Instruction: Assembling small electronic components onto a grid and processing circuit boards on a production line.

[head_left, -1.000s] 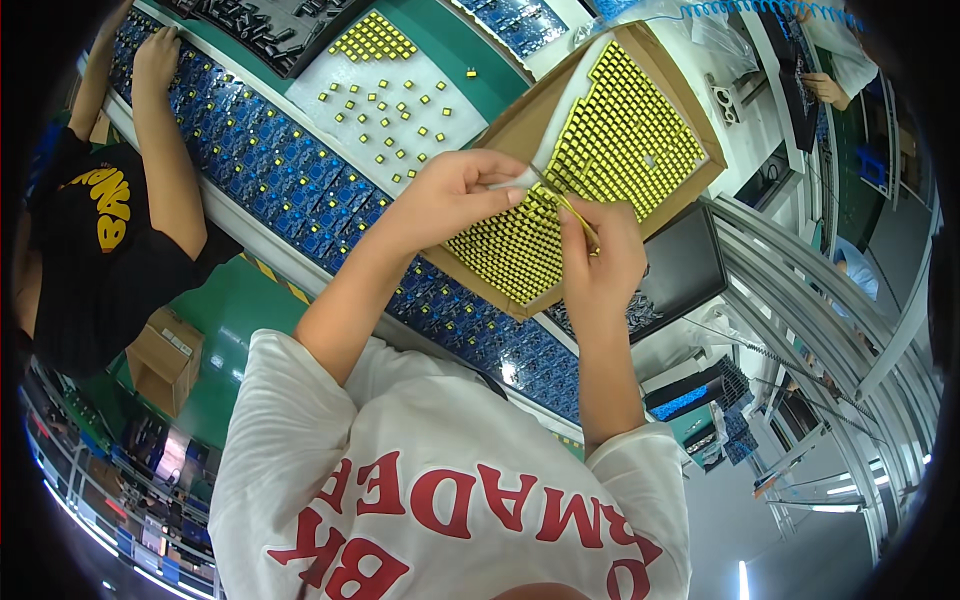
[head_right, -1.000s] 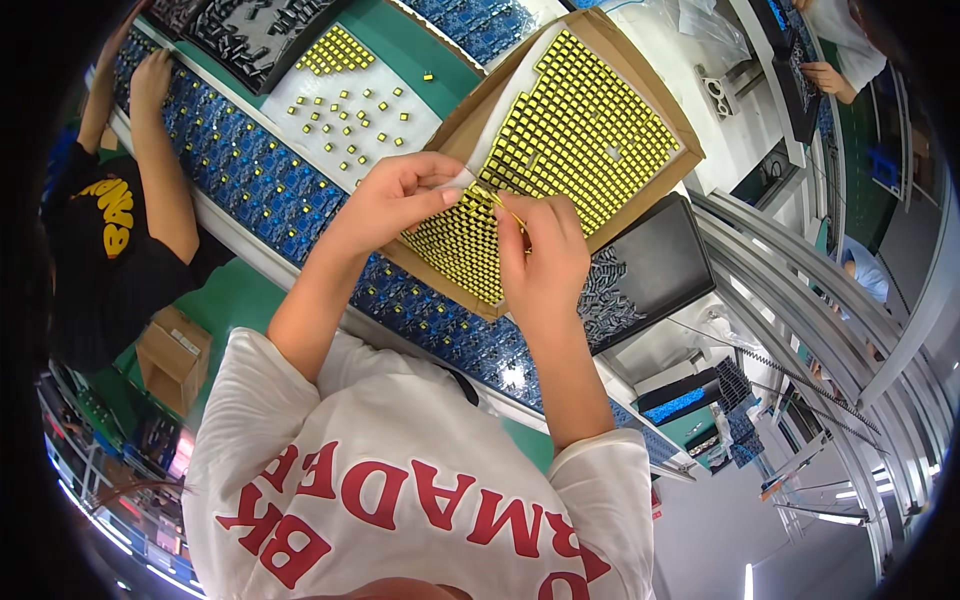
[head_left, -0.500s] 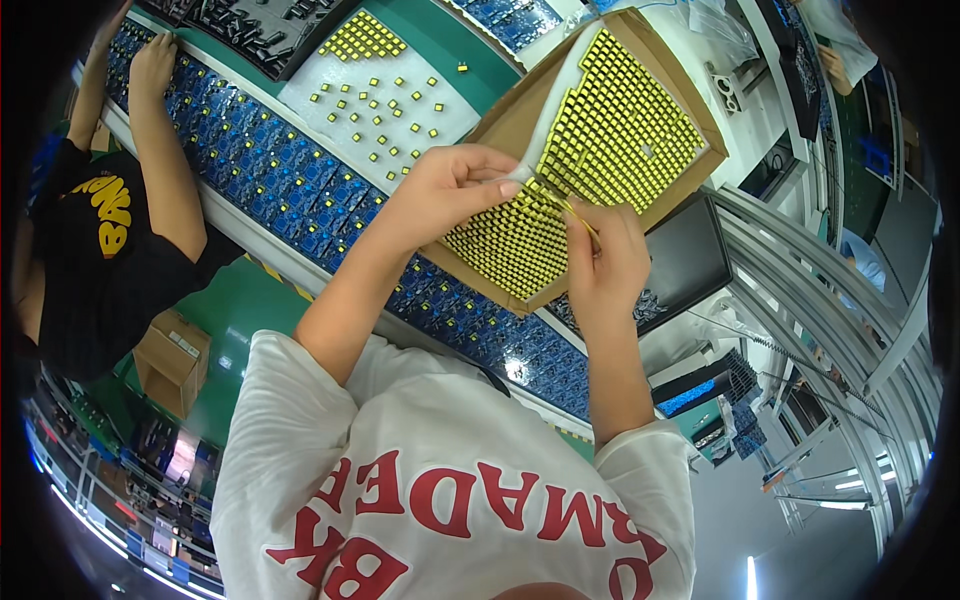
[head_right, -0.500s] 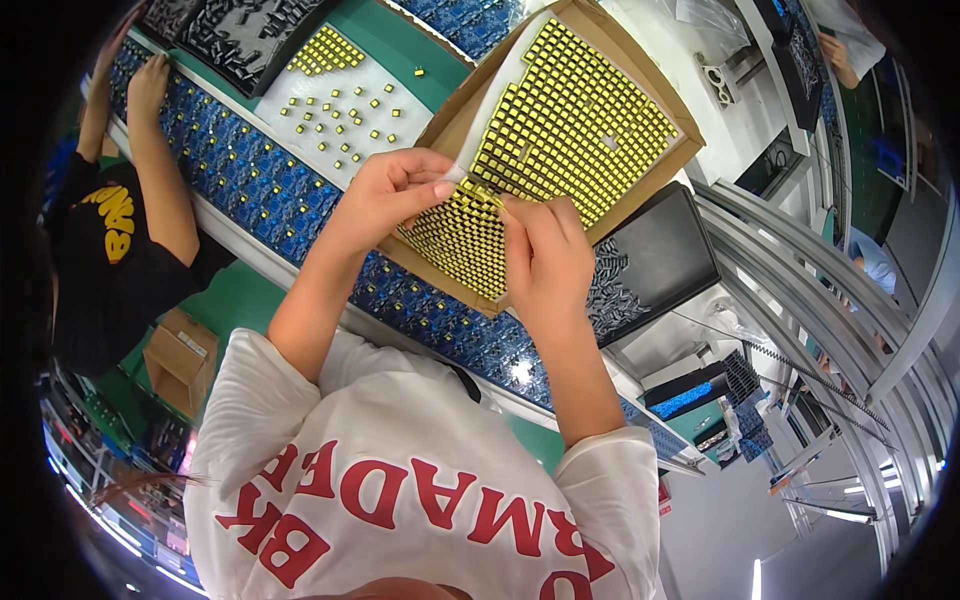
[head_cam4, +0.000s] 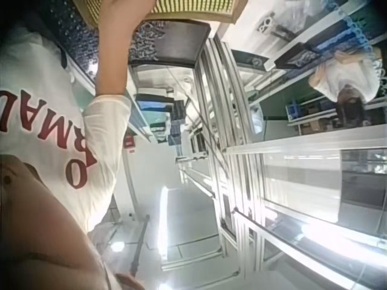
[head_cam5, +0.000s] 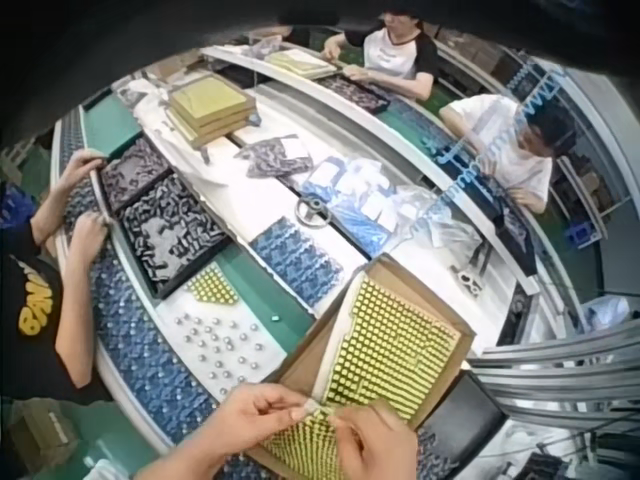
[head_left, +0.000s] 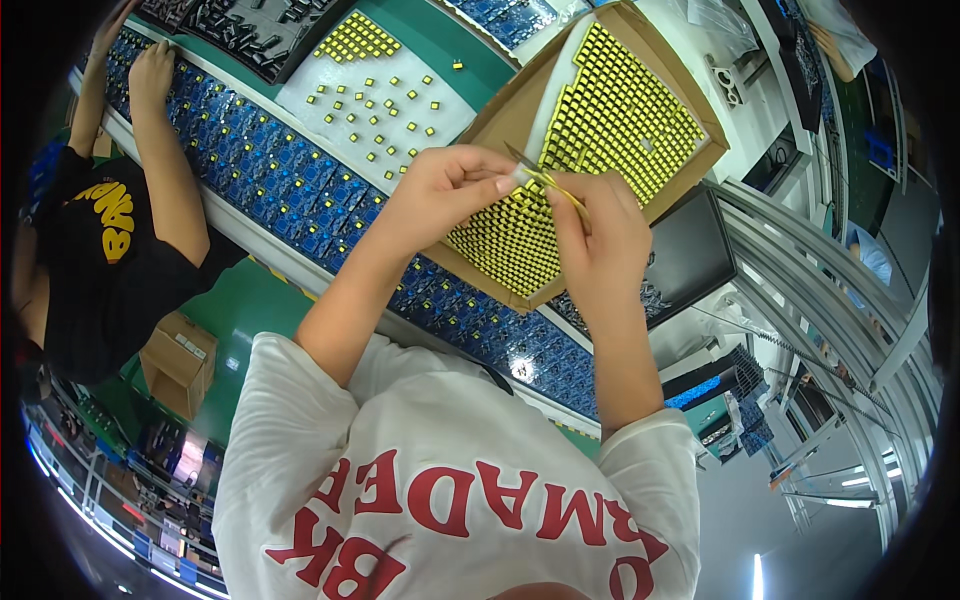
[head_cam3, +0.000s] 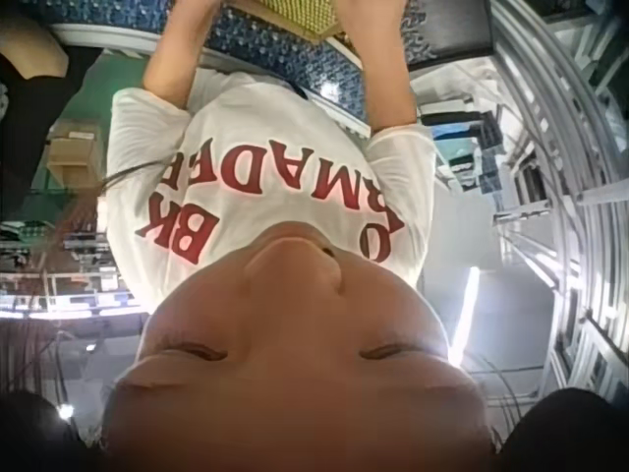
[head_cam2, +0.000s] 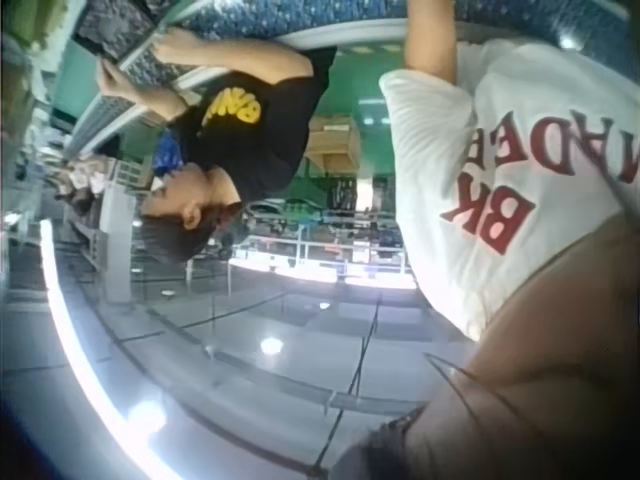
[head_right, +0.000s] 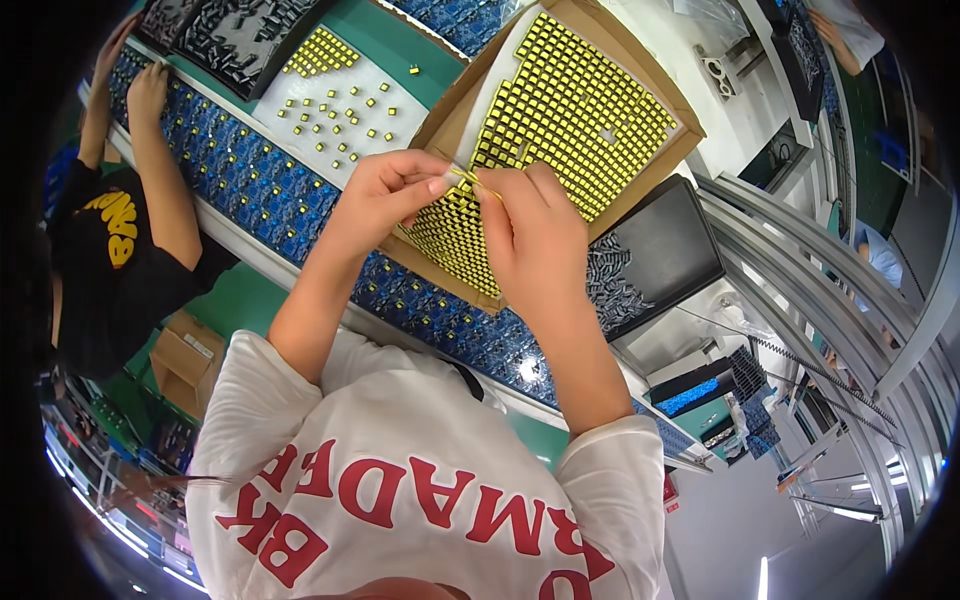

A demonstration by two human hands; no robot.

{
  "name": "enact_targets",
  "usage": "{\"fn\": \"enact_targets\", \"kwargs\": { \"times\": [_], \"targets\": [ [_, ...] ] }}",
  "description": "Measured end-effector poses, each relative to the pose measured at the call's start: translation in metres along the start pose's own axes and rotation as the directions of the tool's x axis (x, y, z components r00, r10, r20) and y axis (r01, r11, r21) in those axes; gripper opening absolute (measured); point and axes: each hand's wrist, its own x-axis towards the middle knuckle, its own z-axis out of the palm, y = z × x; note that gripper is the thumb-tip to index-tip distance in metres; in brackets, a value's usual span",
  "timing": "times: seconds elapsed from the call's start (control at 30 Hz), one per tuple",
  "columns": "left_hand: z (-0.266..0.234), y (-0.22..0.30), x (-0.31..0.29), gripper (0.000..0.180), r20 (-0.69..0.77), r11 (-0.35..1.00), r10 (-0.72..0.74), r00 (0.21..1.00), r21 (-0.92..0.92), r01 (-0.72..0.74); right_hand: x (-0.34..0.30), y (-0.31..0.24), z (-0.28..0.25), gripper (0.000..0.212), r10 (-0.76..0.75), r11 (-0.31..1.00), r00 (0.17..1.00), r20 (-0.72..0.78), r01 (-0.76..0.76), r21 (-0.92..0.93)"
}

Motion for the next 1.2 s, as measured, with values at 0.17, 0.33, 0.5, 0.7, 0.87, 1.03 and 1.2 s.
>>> {"fn": "enact_targets", "kwargs": {
  "times": [0.17,0.33,0.5,0.7,0.87,1.03,1.2],
  "targets": [
    [0.004,-0.005,-0.002,0.019,-0.05,0.999,0.044,0.998,-0.002,-0.044,0.001,-0.007,-0.009,0.007,-0.009,1.0,1.0,0.026,0.01,-0.019],
    [0.007,0.001,-0.005,0.019,-0.03,0.998,-0.002,1.0,-0.069,0.0,0.001,-0.007,-0.002,0.006,-0.074,0.996,0.997,0.038,0.075,-0.038],
    [0.013,-0.005,-0.007,0.018,-0.084,0.995,0.03,0.996,-0.088,-0.038,0.001,-0.011,-0.006,0.005,-0.037,0.998,0.997,0.065,0.041,-0.048],
    [0.014,-0.015,-0.007,0.016,-0.166,0.996,0.088,0.982,-0.013,-0.091,0.01,-0.015,-0.006,0.006,-0.052,0.992,0.99,0.133,0.067,-0.104],
    [0.015,-0.02,-0.006,0.015,-0.187,0.992,0.128,0.974,0.015,-0.128,0.02,-0.017,-0.018,0.007,-0.066,0.984,0.976,0.205,0.098,-0.149],
    [0.015,-0.021,-0.006,0.015,-0.207,0.989,0.145,0.967,0.07,-0.134,0.025,-0.02,-0.019,0.007,-0.085,0.979,0.961,0.264,0.13,-0.159],
    [0.016,-0.022,-0.008,0.015,-0.23,0.984,0.168,0.959,0.091,-0.15,0.028,-0.022,-0.027,0.007,-0.062,0.981,0.949,0.309,0.115,-0.156]
  ]
}}
